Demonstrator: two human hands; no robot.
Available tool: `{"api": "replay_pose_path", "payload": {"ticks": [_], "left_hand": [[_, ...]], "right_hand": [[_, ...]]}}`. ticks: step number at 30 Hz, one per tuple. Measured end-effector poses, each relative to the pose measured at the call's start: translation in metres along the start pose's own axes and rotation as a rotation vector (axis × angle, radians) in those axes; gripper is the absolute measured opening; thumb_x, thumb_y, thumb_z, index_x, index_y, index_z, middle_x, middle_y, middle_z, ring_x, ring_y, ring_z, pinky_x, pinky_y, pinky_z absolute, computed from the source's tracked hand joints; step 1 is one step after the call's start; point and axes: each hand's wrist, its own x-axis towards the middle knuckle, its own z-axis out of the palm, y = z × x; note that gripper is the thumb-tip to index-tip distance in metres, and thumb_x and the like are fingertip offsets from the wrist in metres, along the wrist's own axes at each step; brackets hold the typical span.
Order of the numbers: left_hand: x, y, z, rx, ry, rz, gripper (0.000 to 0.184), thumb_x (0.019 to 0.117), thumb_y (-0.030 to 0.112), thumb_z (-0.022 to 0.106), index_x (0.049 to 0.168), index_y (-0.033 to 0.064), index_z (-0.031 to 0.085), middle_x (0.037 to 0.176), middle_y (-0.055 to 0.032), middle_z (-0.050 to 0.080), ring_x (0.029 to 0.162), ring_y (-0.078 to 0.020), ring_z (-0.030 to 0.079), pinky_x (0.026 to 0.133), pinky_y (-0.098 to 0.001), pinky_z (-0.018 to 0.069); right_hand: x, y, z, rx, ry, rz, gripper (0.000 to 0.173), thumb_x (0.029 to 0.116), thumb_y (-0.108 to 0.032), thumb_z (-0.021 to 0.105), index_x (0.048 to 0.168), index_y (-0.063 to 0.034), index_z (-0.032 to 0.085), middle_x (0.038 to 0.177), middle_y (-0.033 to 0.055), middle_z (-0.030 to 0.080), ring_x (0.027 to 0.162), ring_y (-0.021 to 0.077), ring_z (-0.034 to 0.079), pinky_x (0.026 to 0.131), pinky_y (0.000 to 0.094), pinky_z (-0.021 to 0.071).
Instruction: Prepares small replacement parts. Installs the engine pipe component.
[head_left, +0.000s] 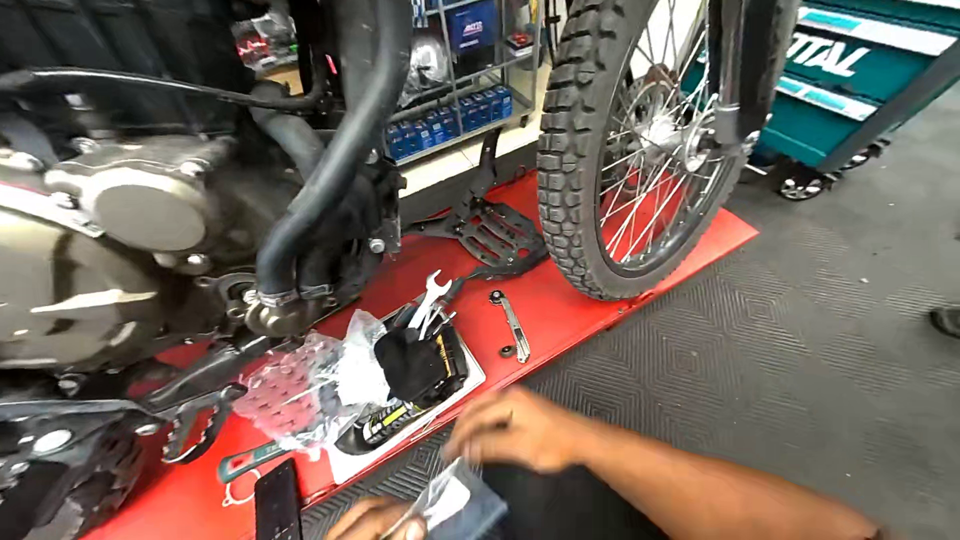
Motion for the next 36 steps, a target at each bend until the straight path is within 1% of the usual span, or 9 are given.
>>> {"api": "replay_pose_path", "payload": {"ticks": [2, 5, 8, 10, 16, 20, 24, 33, 36], "left_hand": [[0.01, -0.001, 0.006, -0.012, 0.024, -0.057, 0.017, 0.0985, 0.011, 0.068, 0.111, 0.0031, 0.076, 0.102, -0.0066, 0.072, 0.085, -0.0108, 0.069, 0.076, -0.0296, 0.0614], [0.036, -0.005, 0.021, -0.064, 0.135, -0.101, 0.009, 0.0894, 0.012, 0.078, 0.097, 0.0083, 0.078, 0.089, -0.003, 0.073, 0.07, -0.0112, 0.067, 0.064, -0.0284, 0.0589], [0.07, -0.013, 0.038, -0.06, 0.245, -0.126, 0.016, 0.0804, 0.022, 0.086, 0.079, 0.0133, 0.072, 0.08, -0.0006, 0.069, 0.066, -0.0118, 0.064, 0.06, -0.0272, 0.0554], [0.096, -0.022, 0.048, -0.065, 0.239, -0.145, 0.016, 0.0844, 0.026, 0.082, 0.08, 0.0143, 0.072, 0.077, -0.0018, 0.07, 0.065, -0.016, 0.067, 0.06, -0.0319, 0.0596], [0.193, -0.025, 0.102, 0.103, 0.077, -0.263, 0.012, 0.0989, 0.02, 0.069, 0.109, 0.0153, 0.074, 0.087, -0.0001, 0.074, 0.071, -0.0142, 0.071, 0.068, -0.0378, 0.0625], [0.261, -0.042, 0.155, 0.055, -0.14, -0.393, 0.013, 0.0973, 0.016, 0.07, 0.109, 0.0103, 0.072, 0.095, -0.008, 0.072, 0.08, -0.0207, 0.069, 0.076, -0.0443, 0.0583], [0.286, -0.061, 0.199, -0.062, -0.192, -0.37, 0.023, 0.0966, 0.031, 0.073, 0.101, 0.009, 0.07, 0.085, -0.0084, 0.071, 0.07, -0.0203, 0.066, 0.066, -0.042, 0.0557], [0.286, -0.095, 0.232, -0.292, -0.434, -0.149, 0.034, 0.0934, 0.007, 0.074, 0.126, 0.0125, 0.066, 0.102, -0.0047, 0.071, 0.083, -0.0173, 0.069, 0.076, -0.0377, 0.0612], [0.293, -0.102, 0.234, -0.296, -0.416, -0.175, 0.026, 0.0947, 0.005, 0.072, 0.12, 0.0114, 0.066, 0.1, -0.0051, 0.074, 0.078, -0.0166, 0.07, 0.071, -0.0355, 0.0608]], "right_hand": [[0.013, 0.051, -0.035, -0.079, 0.21, 0.314, 0.033, 0.1078, -0.029, 0.052, 0.12, -0.0054, 0.072, 0.11, 0.0081, 0.074, 0.1, 0.0176, 0.071, 0.094, 0.0423, 0.0576], [0.035, 0.165, -0.091, -0.473, 0.465, 0.716, 0.039, 0.1022, -0.049, 0.058, 0.121, -0.0178, 0.072, 0.11, 0.0095, 0.073, 0.097, 0.0282, 0.071, 0.085, 0.0562, 0.0572], [0.047, 0.217, -0.113, -0.761, 0.413, 0.973, 0.06, 0.0934, -0.06, 0.064, 0.13, -0.0131, 0.065, 0.13, 0.0171, 0.065, 0.116, 0.0373, 0.066, 0.091, 0.0633, 0.0536], [0.054, 0.223, -0.113, -0.826, 0.39, 1.029, 0.062, 0.0886, -0.059, 0.07, 0.126, -0.0096, 0.064, 0.123, 0.0187, 0.068, 0.111, 0.0387, 0.067, 0.087, 0.063, 0.0548], [0.006, 0.187, -0.134, -0.526, 0.662, 0.859, 0.042, 0.0805, -0.03, 0.083, 0.113, -0.0091, 0.066, 0.105, 0.0172, 0.069, 0.095, 0.0371, 0.068, 0.079, 0.0629, 0.0557], [-0.1, 0.145, -0.156, -0.338, 0.655, 0.806, 0.037, 0.0909, -0.02, 0.076, 0.122, -0.0071, 0.061, 0.1, 0.0159, 0.068, 0.077, 0.0307, 0.068, 0.069, 0.0533, 0.0584], [-0.175, 0.128, -0.16, -0.323, 0.747, 0.631, 0.03, 0.0951, -0.018, 0.072, 0.12, -0.0073, 0.059, 0.09, 0.0082, 0.068, 0.071, 0.02, 0.066, 0.065, 0.0412, 0.0578], [-0.108, 0.105, -0.172, -0.726, 0.606, 0.413, 0.046, 0.0944, -0.032, 0.076, 0.136, -0.018, 0.066, 0.124, 0.0002, 0.071, 0.105, 0.0104, 0.069, 0.094, 0.0397, 0.0591], [-0.099, 0.118, -0.177, -0.646, 0.56, 0.437, 0.026, 0.0953, -0.025, 0.075, 0.119, -0.0147, 0.072, 0.1, -0.002, 0.076, 0.085, 0.007, 0.07, 0.08, 0.0345, 0.0605]]}}
